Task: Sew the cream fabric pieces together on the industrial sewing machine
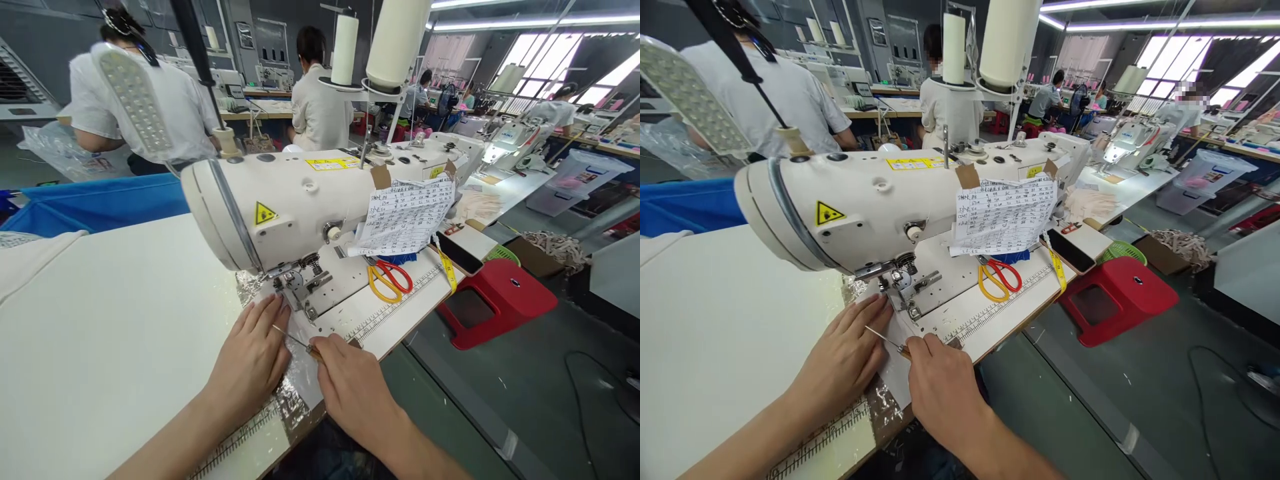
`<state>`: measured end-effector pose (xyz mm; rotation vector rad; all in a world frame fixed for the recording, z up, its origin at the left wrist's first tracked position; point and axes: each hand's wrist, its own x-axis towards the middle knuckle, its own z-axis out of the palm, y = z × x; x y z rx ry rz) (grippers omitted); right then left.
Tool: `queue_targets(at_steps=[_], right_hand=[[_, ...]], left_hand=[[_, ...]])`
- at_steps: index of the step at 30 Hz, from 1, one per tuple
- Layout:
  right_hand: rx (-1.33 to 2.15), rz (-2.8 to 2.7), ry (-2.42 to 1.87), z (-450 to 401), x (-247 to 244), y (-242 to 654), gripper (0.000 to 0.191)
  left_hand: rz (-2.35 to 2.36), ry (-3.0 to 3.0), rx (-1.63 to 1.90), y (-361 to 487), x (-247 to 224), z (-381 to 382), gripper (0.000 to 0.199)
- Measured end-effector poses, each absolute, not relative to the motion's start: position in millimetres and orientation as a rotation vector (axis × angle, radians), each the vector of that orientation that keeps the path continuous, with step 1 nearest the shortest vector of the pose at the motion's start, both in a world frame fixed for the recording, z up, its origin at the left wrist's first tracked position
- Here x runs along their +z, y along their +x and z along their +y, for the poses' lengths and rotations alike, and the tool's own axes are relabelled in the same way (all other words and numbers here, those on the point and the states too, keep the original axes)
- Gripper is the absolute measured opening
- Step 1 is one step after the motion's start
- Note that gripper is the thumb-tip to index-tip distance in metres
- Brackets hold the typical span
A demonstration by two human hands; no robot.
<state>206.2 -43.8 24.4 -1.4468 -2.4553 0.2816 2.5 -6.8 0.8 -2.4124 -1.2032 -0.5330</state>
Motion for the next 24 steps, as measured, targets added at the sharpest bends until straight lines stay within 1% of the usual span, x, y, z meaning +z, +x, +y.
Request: queue_targets(at_steps=[9,15,19,24], right_hand=[[0.389,-2.379,-1.373,-33.0,21.2,196.5,0.032],[0.598,-2.18,-1.312,-38.4,16.5,194.9,0.025],[0.624,-2.181,-1.334,-45.7,16.9,196.1,0.025],[0.613,-2.216,-1.317,-51.7,20.7,203.4,0.025]], left_hand=[[-1.286,-2.334,-0.487,-1.2,7.2,3.3,0.04],[-1.28,-2.279,-0.41,-13.6,6.0,11.1,0.043],[-1.254,-2.332,-0.477,-6.5,7.0,2.4,0.039],[-1.239,-2.373,-0.547,6.3,4.5,-6.7,0.042]])
